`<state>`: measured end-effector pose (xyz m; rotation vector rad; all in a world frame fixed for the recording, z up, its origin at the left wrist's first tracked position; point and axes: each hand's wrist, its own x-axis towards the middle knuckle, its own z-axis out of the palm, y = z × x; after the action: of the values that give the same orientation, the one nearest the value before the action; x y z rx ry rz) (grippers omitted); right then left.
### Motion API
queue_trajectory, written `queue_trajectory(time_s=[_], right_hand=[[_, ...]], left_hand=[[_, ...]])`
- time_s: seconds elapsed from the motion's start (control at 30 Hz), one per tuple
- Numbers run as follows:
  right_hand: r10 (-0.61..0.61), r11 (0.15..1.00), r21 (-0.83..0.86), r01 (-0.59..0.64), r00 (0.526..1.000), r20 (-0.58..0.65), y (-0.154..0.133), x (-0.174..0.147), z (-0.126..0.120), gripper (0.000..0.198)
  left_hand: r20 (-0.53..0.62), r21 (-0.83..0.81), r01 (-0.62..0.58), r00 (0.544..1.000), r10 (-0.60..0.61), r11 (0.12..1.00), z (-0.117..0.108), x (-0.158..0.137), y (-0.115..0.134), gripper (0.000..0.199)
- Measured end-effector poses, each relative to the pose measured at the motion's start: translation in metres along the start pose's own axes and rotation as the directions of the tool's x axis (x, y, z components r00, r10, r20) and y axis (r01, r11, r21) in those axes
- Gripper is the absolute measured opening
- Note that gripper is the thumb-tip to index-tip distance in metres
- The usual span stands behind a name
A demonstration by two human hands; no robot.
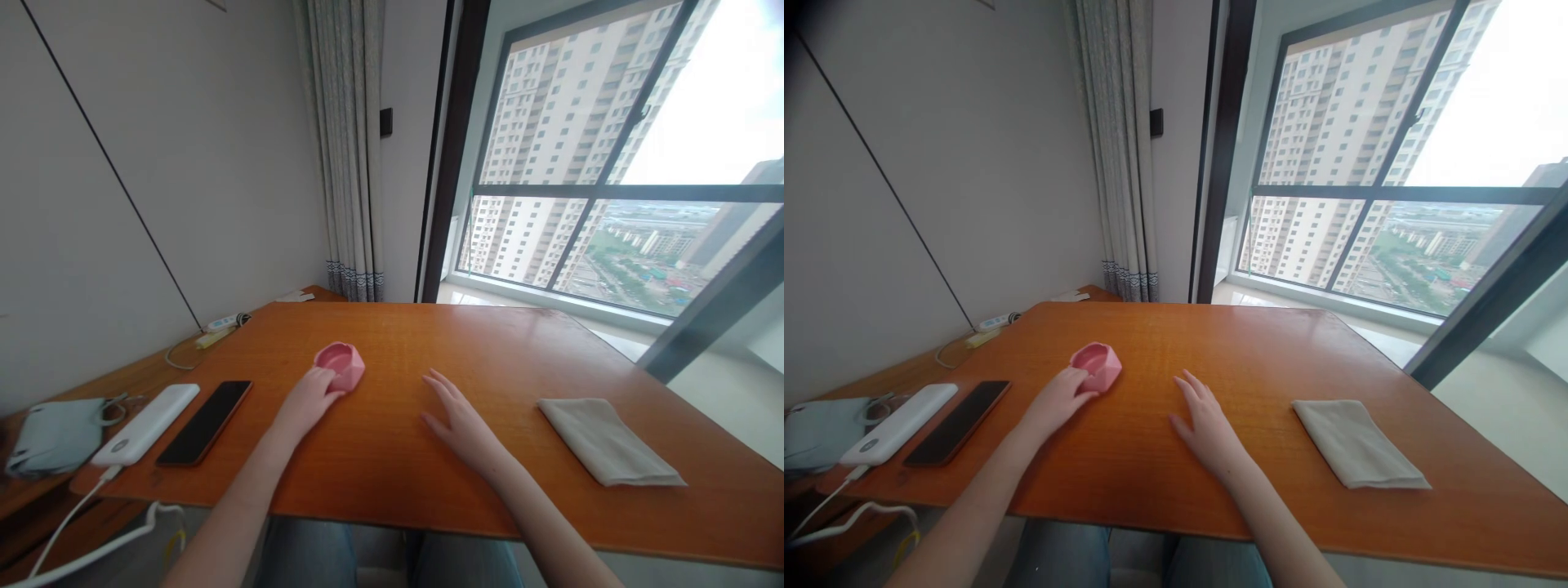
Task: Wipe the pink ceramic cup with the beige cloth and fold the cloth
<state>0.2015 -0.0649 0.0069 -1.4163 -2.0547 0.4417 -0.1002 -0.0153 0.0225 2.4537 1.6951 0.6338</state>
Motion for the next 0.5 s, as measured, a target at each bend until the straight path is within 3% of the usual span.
queue_trajectory(time_s=[0.13, 0.27, 0.4, 0.5], right_hand=[[0.091, 0.99, -0.099, -0.104, 0.987, -0.13, 0.05, -0.029, -0.018, 0.045], [0.176, 0.952, -0.194, -0.236, 0.943, -0.281, 0.101, -0.059, -0.047, 0.043], [0.24, 0.882, -0.292, -0.371, 0.885, -0.398, 0.147, -0.088, -0.083, 0.048], [0.322, 0.787, -0.342, -0.514, 0.814, -0.483, 0.177, -0.106, -0.106, 0.051]], left_hand=[[-0.061, 0.145, 0.21, 0.977, -0.203, 0.967, -0.018, 0.006, -0.054, 0.023], [-0.06, 0.19, 0.328, 0.945, -0.322, 0.925, -0.021, 0.009, -0.098, 0.036], [-0.037, 0.225, 0.382, 0.923, -0.384, 0.896, -0.018, 0.008, -0.121, 0.044], [-0.022, 0.238, 0.366, 0.928, -0.372, 0.9, -0.015, 0.008, -0.127, 0.045]])
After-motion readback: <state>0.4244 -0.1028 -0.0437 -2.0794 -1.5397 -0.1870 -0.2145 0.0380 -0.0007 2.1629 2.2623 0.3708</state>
